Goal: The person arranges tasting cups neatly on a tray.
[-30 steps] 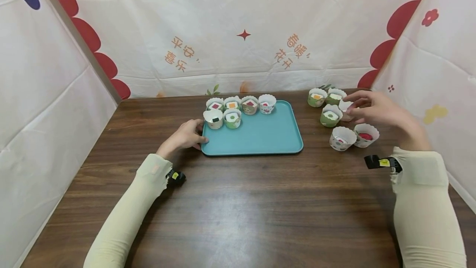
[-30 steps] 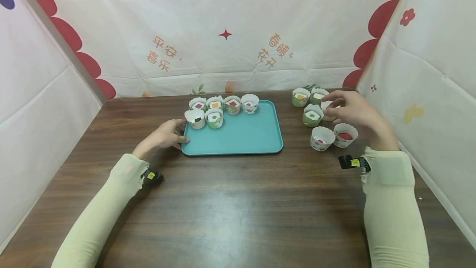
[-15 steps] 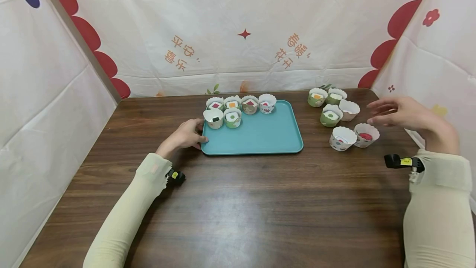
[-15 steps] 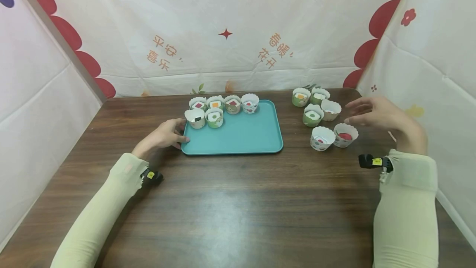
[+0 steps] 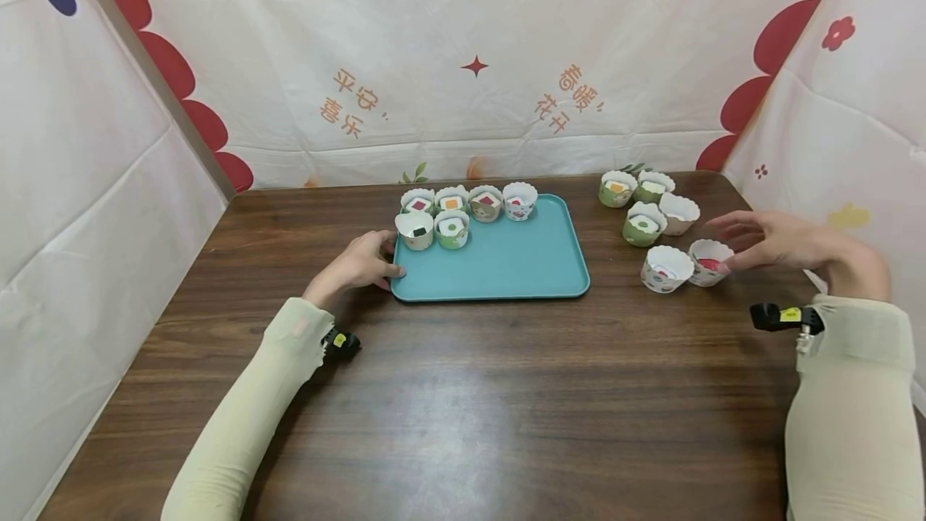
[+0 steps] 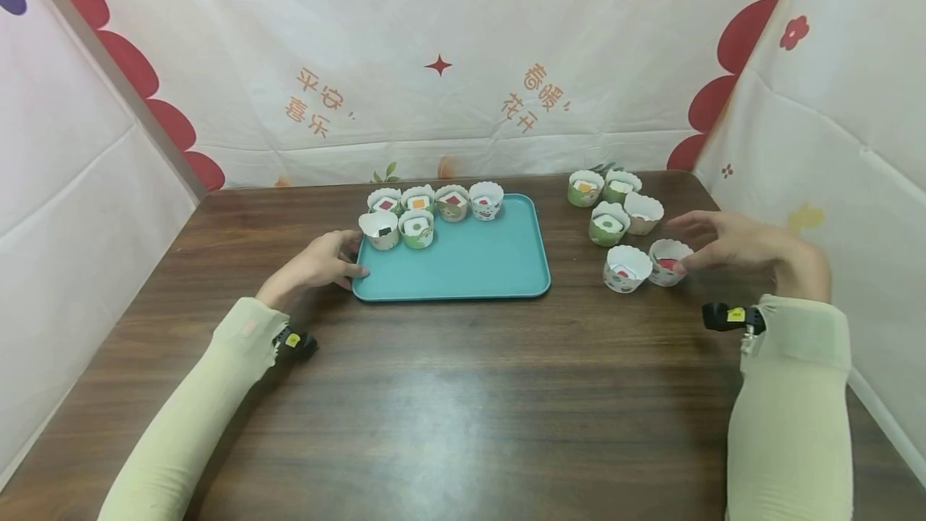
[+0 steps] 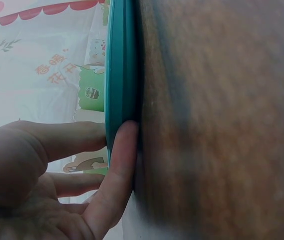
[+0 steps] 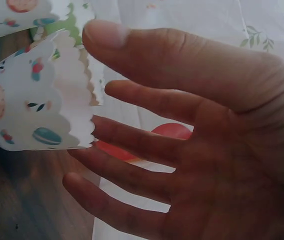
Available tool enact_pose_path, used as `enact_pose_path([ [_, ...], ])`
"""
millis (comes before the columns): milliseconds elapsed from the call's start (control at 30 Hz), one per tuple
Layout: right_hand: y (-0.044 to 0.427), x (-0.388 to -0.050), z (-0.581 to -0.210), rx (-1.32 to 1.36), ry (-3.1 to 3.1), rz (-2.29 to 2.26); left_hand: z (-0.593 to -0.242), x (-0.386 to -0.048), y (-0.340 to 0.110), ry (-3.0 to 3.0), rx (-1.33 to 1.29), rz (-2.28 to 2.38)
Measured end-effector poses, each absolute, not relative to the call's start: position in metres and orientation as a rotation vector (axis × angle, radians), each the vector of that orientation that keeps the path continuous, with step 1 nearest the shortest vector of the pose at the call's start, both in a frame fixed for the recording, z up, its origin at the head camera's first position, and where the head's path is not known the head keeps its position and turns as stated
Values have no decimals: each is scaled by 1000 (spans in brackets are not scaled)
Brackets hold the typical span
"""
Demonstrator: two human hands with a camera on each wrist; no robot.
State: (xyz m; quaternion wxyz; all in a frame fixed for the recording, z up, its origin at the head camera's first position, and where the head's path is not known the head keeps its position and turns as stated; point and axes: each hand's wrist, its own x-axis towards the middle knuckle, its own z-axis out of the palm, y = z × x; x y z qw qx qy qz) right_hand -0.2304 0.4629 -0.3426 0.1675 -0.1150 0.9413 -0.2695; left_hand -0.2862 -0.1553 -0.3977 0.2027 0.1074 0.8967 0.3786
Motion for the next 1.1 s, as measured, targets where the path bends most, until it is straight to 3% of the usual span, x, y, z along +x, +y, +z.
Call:
enact_pose_path([
  [500,453,-237,-354,-460,2665,-648,-400,-287,-156,2516,309,1054],
  [1100,451,-237,-364,-275,2667,-787,-399,-288,-157,2518,311,1048],
])
